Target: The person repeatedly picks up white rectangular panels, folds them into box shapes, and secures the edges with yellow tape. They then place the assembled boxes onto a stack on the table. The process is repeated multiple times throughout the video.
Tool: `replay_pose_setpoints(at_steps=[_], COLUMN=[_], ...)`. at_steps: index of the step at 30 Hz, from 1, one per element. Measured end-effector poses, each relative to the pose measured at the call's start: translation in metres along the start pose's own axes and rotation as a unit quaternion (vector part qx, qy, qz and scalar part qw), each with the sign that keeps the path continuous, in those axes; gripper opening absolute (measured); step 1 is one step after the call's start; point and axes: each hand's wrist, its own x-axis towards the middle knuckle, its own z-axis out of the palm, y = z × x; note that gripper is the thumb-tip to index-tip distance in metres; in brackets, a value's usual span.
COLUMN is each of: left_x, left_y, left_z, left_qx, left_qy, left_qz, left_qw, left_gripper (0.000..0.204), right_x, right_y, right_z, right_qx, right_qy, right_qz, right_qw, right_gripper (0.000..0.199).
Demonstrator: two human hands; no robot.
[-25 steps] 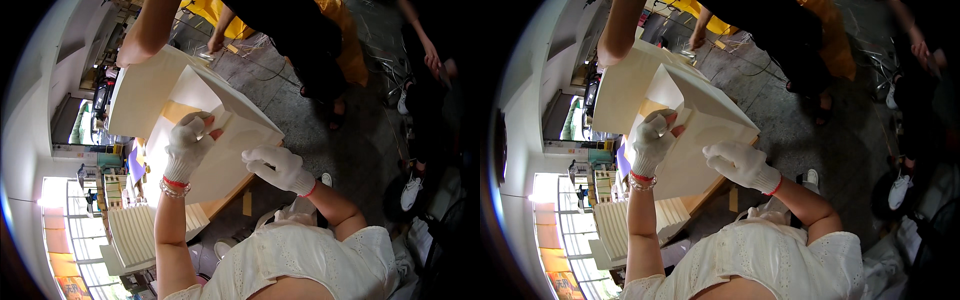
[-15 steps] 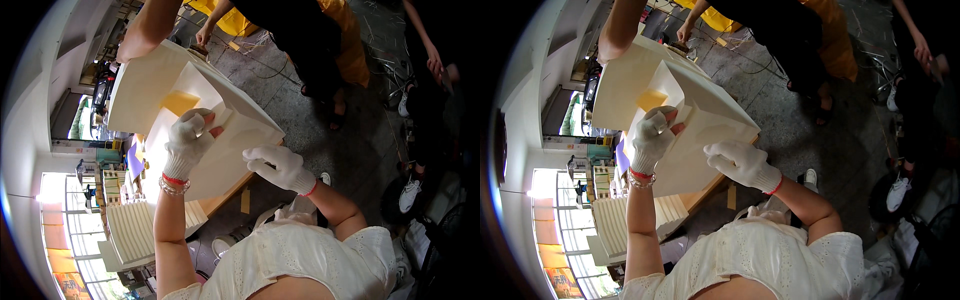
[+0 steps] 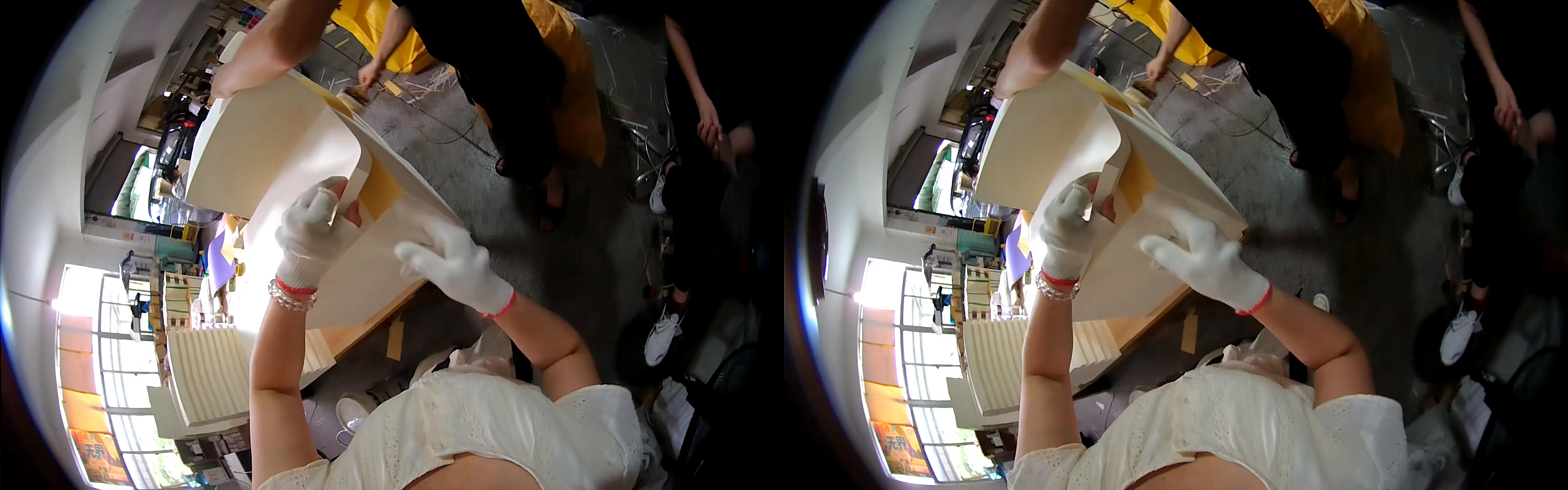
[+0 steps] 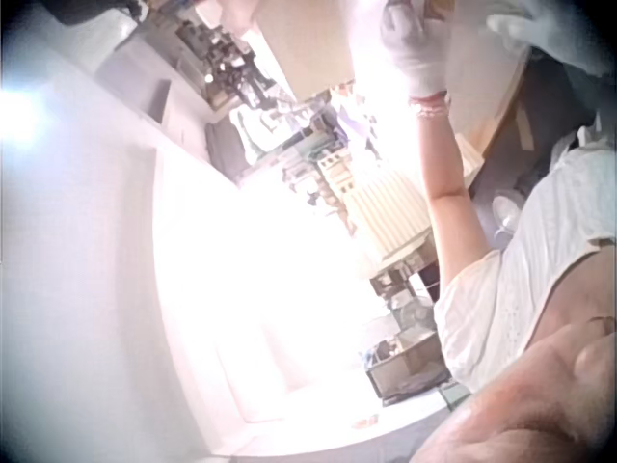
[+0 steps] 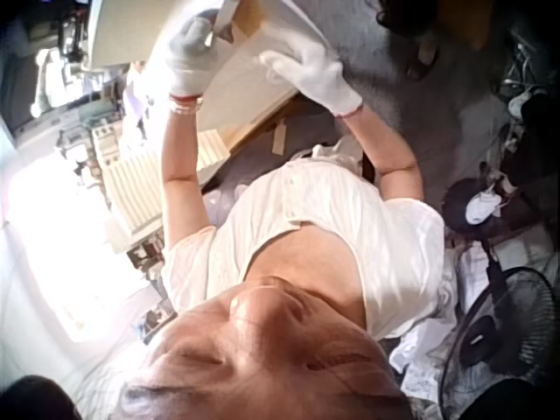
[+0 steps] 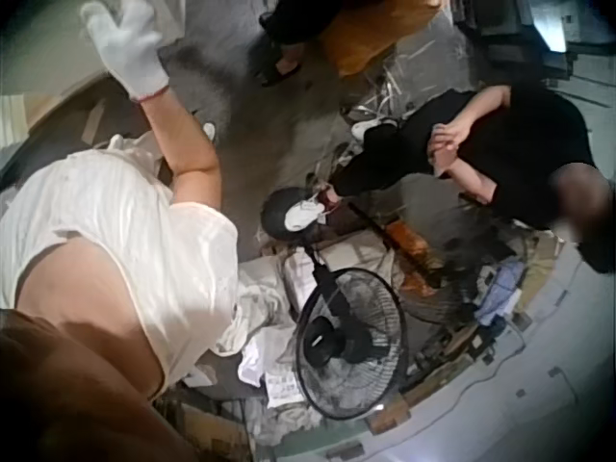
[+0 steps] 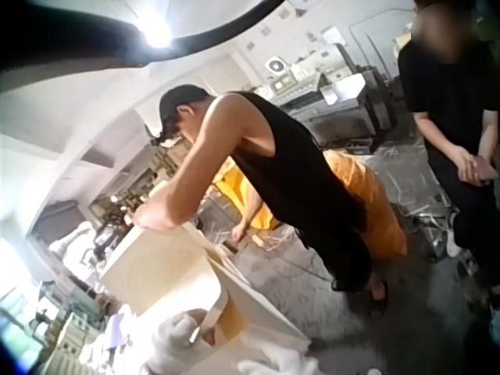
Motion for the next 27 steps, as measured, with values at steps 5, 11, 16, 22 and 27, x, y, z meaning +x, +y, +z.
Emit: replay_pose_setpoints(at_steps=[5, 11, 16, 22, 27], left_x=[-0.013, -0.017, -0.013, -0.026, -0.055], left_y=[-0.003, -0.01, -0.042, -0.078, -0.108], left_z=[0.017, -0.015, -0.054, -0.091, -0.133], left_qx=[0.015, 0.0, -0.051, -0.171, -0.301], left_qy=[0.021, -0.054, 0.068, 0.192, 0.346], left_qz=[0.107, -0.074, -0.174, -0.27, -0.232], left_qw=[0.994, 0.996, 0.981, 0.928, 0.858], left_gripper=[0.062, 0.057, 0.036, 0.024, 0.017], right_x=[0.049, 0.058, 0.065, 0.082, 0.08], right_y=[-0.032, -0.048, -0.042, -0.017, -0.005], right_z=[0.01, 0.023, 0.04, 0.086, 0.127], right_qx=[0.27, 0.243, 0.093, -0.007, -0.341], right_qy=[-0.129, -0.148, -0.092, -0.105, -0.124], right_qz=[0.151, 0.17, 0.095, -0.037, -0.214], right_qw=[0.942, 0.944, 0.987, 0.994, 0.907], right_gripper=[0.037, 0.039, 0.048, 0.051, 0.044])
